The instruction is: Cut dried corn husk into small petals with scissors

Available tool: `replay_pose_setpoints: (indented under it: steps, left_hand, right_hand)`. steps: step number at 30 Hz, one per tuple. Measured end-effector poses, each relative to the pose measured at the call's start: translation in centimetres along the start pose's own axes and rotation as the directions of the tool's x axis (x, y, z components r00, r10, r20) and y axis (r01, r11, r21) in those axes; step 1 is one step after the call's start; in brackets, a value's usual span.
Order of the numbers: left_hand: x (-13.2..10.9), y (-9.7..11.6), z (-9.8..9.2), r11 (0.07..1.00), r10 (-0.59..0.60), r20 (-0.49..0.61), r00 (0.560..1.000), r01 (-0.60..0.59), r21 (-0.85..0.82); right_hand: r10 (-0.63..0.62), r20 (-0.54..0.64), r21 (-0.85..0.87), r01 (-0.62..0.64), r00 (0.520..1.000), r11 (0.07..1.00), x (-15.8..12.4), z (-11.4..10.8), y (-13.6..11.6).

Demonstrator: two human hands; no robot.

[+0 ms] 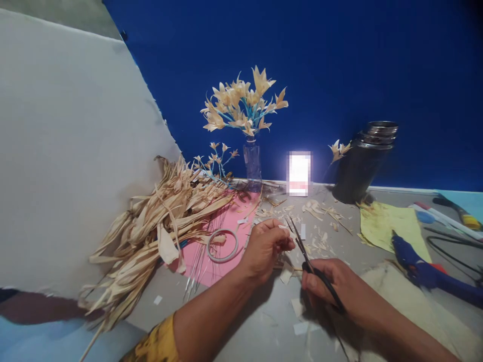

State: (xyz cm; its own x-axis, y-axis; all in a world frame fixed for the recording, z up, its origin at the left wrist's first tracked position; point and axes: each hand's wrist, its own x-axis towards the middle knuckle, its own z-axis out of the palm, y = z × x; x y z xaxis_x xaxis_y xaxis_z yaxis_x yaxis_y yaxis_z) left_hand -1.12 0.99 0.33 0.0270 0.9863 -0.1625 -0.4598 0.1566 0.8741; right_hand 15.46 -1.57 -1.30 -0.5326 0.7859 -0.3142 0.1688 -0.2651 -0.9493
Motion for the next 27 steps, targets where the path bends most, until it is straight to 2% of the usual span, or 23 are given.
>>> replay_pose_setpoints:
  steps: [6,18,25,27]
  left_hand:
    - [-0.07,0.17,0.17,0.999,0.015,0.001,1.000,-0.016,0.029]
    - [-0.04,0.25,0.05,0.996,-0.011,0.077,0.997,0.019,-0.093]
    - [-0.07,0.53,0.11,0.998,0.009,0.080,0.997,-0.004,-0.069]
    - [-0.15,0.46,0.11,0.999,-0.009,0.063,0.998,0.011,-0.036]
  right_hand:
    - [0.012,0.021,-0.073,-0.010,1.000,0.997,0.26,-0.32,0.16]
    - [-0.052,0.043,-0.106,0.056,0.998,0.993,0.18,-0.42,-0.20]
    - [0.030,0.006,-0.045,-0.030,1.000,0.999,0.08,-0.11,-0.13]
    - [0.009,-0.053,-0.041,-0.012,0.999,0.999,0.26,-0.28,-0.05]
